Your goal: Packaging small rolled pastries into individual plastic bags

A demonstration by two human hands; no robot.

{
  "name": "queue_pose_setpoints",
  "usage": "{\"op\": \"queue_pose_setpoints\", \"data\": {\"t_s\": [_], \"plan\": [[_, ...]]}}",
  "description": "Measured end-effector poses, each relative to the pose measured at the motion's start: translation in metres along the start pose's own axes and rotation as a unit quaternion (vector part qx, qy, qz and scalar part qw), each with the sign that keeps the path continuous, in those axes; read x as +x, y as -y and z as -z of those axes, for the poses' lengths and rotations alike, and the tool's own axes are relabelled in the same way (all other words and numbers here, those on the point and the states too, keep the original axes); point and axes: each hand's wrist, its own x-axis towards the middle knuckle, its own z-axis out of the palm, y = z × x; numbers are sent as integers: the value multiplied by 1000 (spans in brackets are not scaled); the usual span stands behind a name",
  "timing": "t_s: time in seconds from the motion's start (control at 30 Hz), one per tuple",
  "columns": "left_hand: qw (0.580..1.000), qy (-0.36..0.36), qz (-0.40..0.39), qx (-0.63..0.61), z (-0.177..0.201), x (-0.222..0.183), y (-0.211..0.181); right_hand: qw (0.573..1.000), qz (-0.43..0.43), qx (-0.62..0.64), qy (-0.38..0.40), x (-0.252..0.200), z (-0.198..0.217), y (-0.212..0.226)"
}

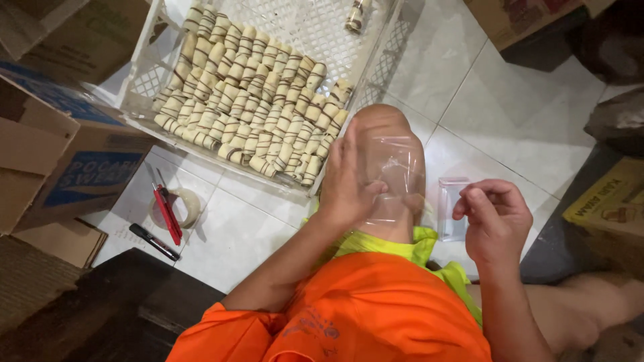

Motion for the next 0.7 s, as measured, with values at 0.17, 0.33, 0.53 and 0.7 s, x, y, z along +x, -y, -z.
{"op": "queue_pose_setpoints", "data": {"t_s": [0.17,0.33,0.53,0.7], "plan": [[986,-14,80,-147,32,-13,-11,993,-22,-79,82,14,-64,42],[916,-95,-14,-389,46,-27,-4,968,-14,-109,226,52,-122,25],[808,-211,126,-535,54,8,55,847,107,-350,386,165,-203,-1],[775,-252,168,-554,72,18,89,562,357,-655,357,236,-245,-119]]}}
